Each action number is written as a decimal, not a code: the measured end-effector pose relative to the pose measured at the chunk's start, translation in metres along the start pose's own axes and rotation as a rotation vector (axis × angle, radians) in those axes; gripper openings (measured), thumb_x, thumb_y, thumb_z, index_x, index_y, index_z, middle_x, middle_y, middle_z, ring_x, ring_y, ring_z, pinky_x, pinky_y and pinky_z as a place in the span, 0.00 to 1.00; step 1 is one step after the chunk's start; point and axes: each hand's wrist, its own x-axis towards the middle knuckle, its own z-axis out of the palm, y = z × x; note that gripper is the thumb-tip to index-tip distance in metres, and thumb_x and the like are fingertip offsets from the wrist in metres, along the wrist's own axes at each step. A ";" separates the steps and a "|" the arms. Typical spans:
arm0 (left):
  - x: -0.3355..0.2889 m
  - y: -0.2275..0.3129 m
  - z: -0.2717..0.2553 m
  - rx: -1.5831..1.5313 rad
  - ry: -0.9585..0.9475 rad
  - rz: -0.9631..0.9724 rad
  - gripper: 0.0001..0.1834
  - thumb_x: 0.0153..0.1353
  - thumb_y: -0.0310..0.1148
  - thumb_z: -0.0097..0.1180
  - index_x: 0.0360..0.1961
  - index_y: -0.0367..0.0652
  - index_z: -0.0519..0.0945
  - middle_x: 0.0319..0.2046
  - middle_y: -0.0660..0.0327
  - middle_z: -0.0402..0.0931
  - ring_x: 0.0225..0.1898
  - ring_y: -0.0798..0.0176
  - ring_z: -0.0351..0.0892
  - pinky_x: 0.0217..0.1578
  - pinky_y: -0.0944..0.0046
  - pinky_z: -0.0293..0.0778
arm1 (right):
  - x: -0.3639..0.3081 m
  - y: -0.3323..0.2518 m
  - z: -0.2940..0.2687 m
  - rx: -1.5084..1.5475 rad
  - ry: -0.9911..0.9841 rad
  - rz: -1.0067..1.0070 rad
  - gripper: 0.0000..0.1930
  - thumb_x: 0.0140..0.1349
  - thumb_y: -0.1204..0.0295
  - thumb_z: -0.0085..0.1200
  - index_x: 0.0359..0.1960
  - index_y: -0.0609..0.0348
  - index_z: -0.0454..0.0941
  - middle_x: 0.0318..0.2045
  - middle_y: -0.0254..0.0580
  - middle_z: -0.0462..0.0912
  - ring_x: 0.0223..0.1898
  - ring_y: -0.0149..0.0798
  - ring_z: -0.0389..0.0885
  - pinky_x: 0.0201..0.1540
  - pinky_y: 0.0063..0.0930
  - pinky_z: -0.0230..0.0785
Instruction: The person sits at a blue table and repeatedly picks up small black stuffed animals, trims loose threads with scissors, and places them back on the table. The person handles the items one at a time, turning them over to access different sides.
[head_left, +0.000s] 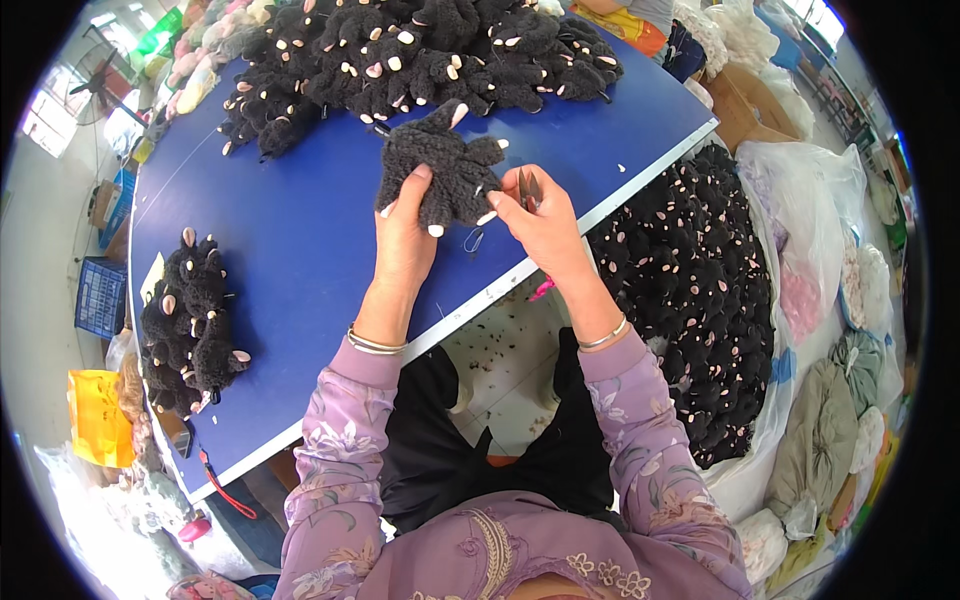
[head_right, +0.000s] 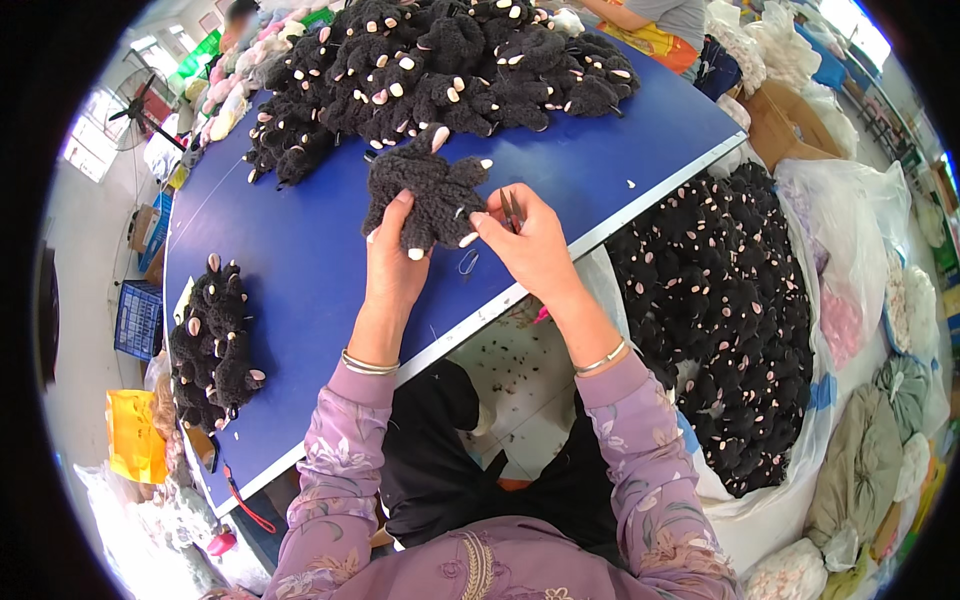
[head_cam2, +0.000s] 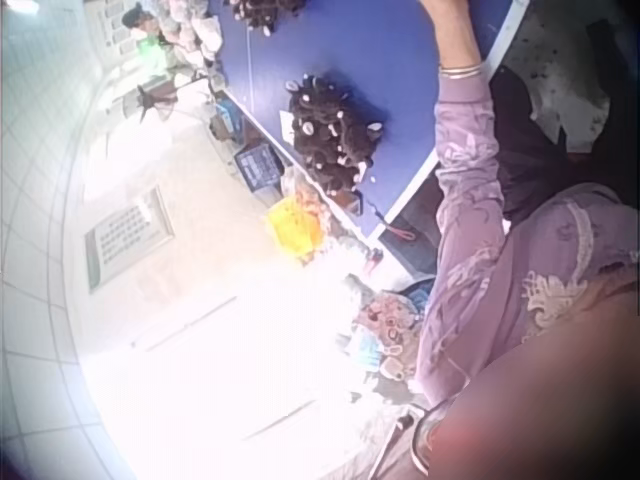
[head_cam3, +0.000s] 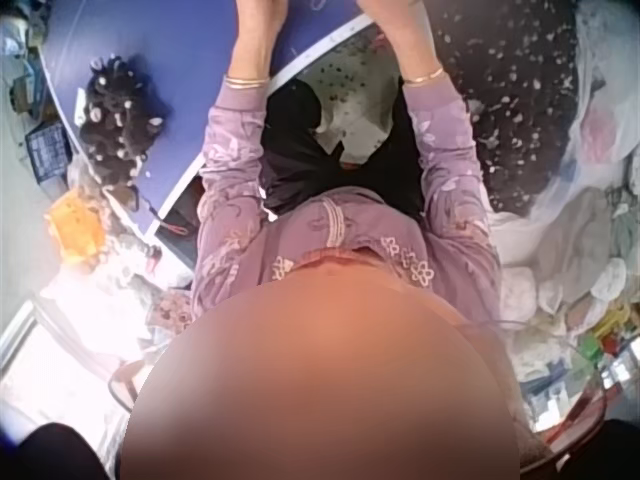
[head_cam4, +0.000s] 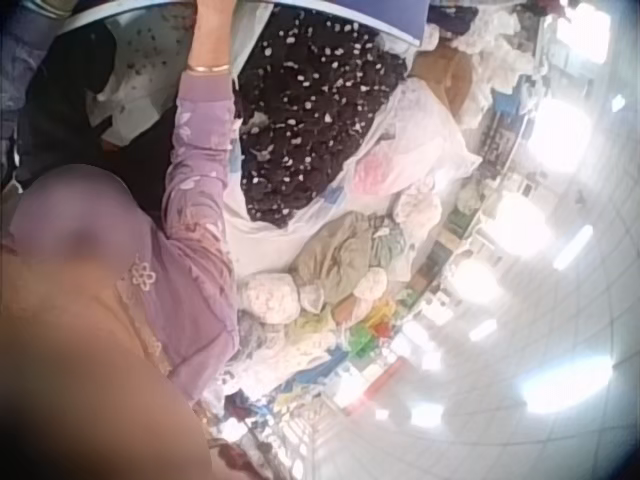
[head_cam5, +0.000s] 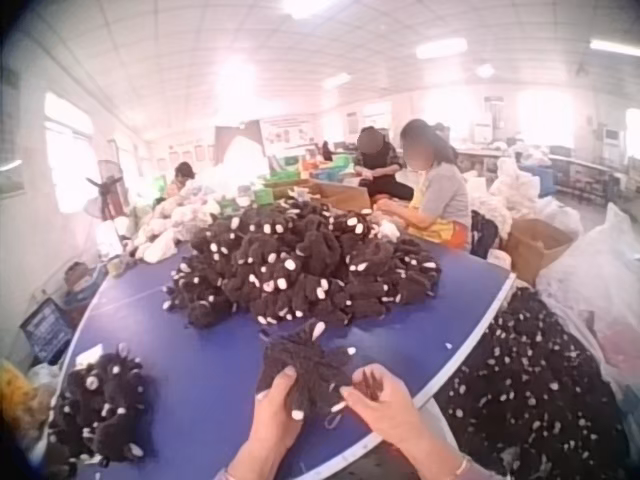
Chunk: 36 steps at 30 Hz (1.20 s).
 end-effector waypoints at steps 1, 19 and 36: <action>-0.001 -0.001 0.002 0.017 -0.008 -0.019 0.16 0.64 0.29 0.53 0.52 0.36 0.72 0.47 0.57 0.76 0.47 0.62 0.77 0.49 0.62 0.73 | -0.001 0.000 0.002 0.003 0.028 -0.032 0.08 0.57 0.74 0.60 0.33 0.60 0.72 0.25 0.26 0.74 0.24 0.16 0.64 0.26 0.12 0.59; 0.009 -0.007 -0.021 0.105 0.126 -0.175 0.13 0.64 0.32 0.50 0.46 0.35 0.74 0.35 0.58 0.80 0.31 0.67 0.80 0.27 0.69 0.77 | -0.010 -0.003 0.016 -0.033 0.129 -0.291 0.04 0.57 0.79 0.58 0.32 0.62 0.75 0.27 0.25 0.75 0.20 0.16 0.59 0.21 0.14 0.53; 0.001 -0.012 -0.007 0.323 0.181 -0.065 0.11 0.63 0.34 0.54 0.43 0.42 0.77 0.31 0.66 0.77 0.26 0.74 0.73 0.23 0.73 0.66 | -0.017 -0.004 0.021 -0.203 0.007 -0.156 0.06 0.57 0.78 0.59 0.35 0.62 0.77 0.23 0.29 0.76 0.23 0.19 0.67 0.24 0.16 0.61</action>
